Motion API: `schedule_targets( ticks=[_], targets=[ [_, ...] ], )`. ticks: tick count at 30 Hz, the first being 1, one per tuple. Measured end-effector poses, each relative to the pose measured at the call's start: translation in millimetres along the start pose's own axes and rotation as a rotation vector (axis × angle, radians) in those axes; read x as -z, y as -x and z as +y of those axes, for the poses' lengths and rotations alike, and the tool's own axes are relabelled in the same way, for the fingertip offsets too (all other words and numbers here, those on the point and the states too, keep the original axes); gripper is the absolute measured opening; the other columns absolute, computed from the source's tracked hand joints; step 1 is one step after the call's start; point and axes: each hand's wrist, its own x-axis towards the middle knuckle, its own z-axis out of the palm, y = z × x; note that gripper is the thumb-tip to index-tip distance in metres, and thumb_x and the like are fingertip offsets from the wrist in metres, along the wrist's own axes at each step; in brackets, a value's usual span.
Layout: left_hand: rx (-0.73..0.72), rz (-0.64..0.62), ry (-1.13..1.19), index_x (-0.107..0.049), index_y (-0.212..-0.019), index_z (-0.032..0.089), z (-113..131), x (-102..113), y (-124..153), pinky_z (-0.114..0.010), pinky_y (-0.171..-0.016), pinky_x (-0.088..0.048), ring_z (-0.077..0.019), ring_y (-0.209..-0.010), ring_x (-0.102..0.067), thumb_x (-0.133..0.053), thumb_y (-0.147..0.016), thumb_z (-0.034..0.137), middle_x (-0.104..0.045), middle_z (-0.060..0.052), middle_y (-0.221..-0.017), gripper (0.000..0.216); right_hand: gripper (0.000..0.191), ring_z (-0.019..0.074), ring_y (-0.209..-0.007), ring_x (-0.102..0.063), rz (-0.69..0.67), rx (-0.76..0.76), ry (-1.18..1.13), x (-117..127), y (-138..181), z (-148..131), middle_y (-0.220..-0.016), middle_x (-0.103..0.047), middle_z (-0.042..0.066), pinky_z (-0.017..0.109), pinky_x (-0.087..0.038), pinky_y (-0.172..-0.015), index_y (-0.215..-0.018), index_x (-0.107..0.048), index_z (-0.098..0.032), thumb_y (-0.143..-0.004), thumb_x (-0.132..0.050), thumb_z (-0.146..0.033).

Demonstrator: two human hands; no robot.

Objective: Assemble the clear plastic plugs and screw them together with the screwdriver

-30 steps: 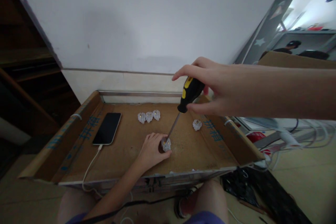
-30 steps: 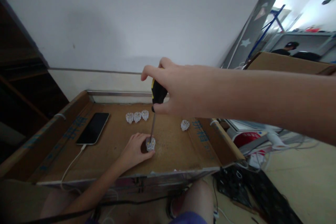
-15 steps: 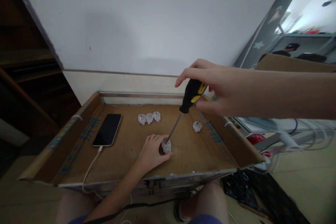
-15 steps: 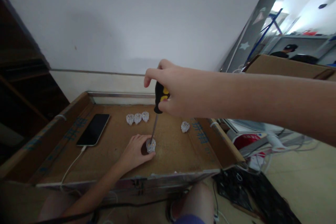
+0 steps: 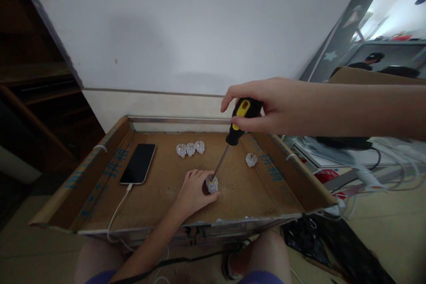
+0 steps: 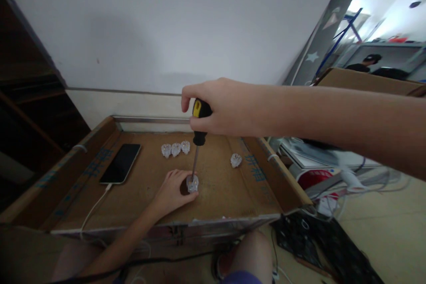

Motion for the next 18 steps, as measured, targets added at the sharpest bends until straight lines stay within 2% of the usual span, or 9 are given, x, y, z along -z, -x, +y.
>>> schedule_targets(
  ticks=[3, 7, 9, 12, 14, 16, 18],
  targets=[
    [-0.005, 0.003, -0.004, -0.057, -0.109, 0.022, -1.1, -1.1, -0.1, -0.039, -0.092, -0.037, -0.0236, -0.098, -0.056, -0.072, -0.065, 0.030, -0.065, -0.002, -0.102, 0.048, 0.036, 0.0114, -0.057, -0.049, -0.020, 0.014, 0.009, 0.6, 3.6, -0.8, -0.080, -0.061, 0.001, 0.027, -0.034, -0.052, -0.102, -0.061, -0.027, -0.067, -0.067, -0.035],
    [-0.007, -0.002, -0.013, -0.057, -0.109, 0.021, -1.5, -1.4, -0.5, -0.039, -0.092, -0.037, -0.0237, -0.098, -0.055, -0.072, -0.065, 0.031, -0.065, -0.002, -0.102, 0.048, 0.024, 0.0125, -0.060, -0.052, 0.007, 0.017, 0.037, -2.8, 6.3, -3.7, -0.081, -0.060, 0.002, 0.028, -0.037, -0.056, -0.095, -0.064, -0.025, -0.072, -0.063, -0.032],
    [-0.004, -0.006, -0.014, -0.057, -0.109, 0.022, -1.2, -1.3, -0.7, -0.040, -0.092, -0.036, -0.0242, -0.099, -0.055, -0.072, -0.065, 0.032, -0.065, -0.003, -0.103, 0.047, 0.028, 0.0130, -0.066, -0.054, 0.009, 0.058, 0.006, -3.9, 6.4, -4.4, -0.087, -0.059, 0.001, 0.028, -0.038, -0.059, -0.097, -0.063, -0.026, -0.069, -0.065, -0.027],
    [0.006, -0.010, -0.015, -0.057, -0.109, 0.023, -1.0, -1.7, -0.8, -0.041, -0.093, -0.035, -0.0249, -0.100, -0.055, -0.072, -0.065, 0.033, -0.065, -0.003, -0.104, 0.047, 0.034, 0.0148, -0.072, -0.057, -0.014, 0.053, 0.048, -3.2, 6.5, -6.2, -0.088, -0.060, 0.001, 0.028, -0.039, -0.061, -0.098, -0.062, -0.026, -0.066, -0.069, -0.032],
    [0.013, -0.005, -0.014, -0.057, -0.108, 0.023, -1.1, -2.0, -0.7, -0.040, -0.092, -0.036, -0.0247, -0.099, -0.055, -0.072, -0.065, 0.033, -0.065, -0.003, -0.103, 0.047, 0.030, 0.0148, -0.070, -0.057, -0.020, 0.023, 0.113, -2.1, 7.8, -8.8, -0.088, -0.059, 0.001, 0.029, -0.038, -0.061, -0.098, -0.062, -0.026, -0.070, -0.066, -0.035],
    [0.014, 0.003, -0.011, -0.057, -0.108, 0.023, -1.1, -2.0, -0.5, -0.040, -0.091, -0.036, -0.0245, -0.098, -0.055, -0.072, -0.065, 0.033, -0.065, -0.003, -0.102, 0.046, 0.027, 0.0129, -0.065, -0.055, -0.027, 0.006, 0.143, -1.4, 10.7, -11.7, -0.093, -0.058, 0.002, 0.028, -0.038, -0.059, -0.100, -0.061, -0.027, -0.073, -0.061, -0.028],
    [0.011, 0.005, -0.007, -0.058, -0.108, 0.023, -1.1, -1.7, -0.5, -0.039, -0.092, -0.036, -0.0243, -0.098, -0.055, -0.072, -0.065, 0.033, -0.065, -0.003, -0.101, 0.047, 0.034, 0.0108, -0.059, -0.052, -0.016, -0.007, 0.155, -1.6, 14.2, -13.1, -0.101, -0.055, 0.001, 0.028, -0.036, -0.056, -0.104, -0.058, -0.029, -0.071, -0.059, -0.021]
  ],
)
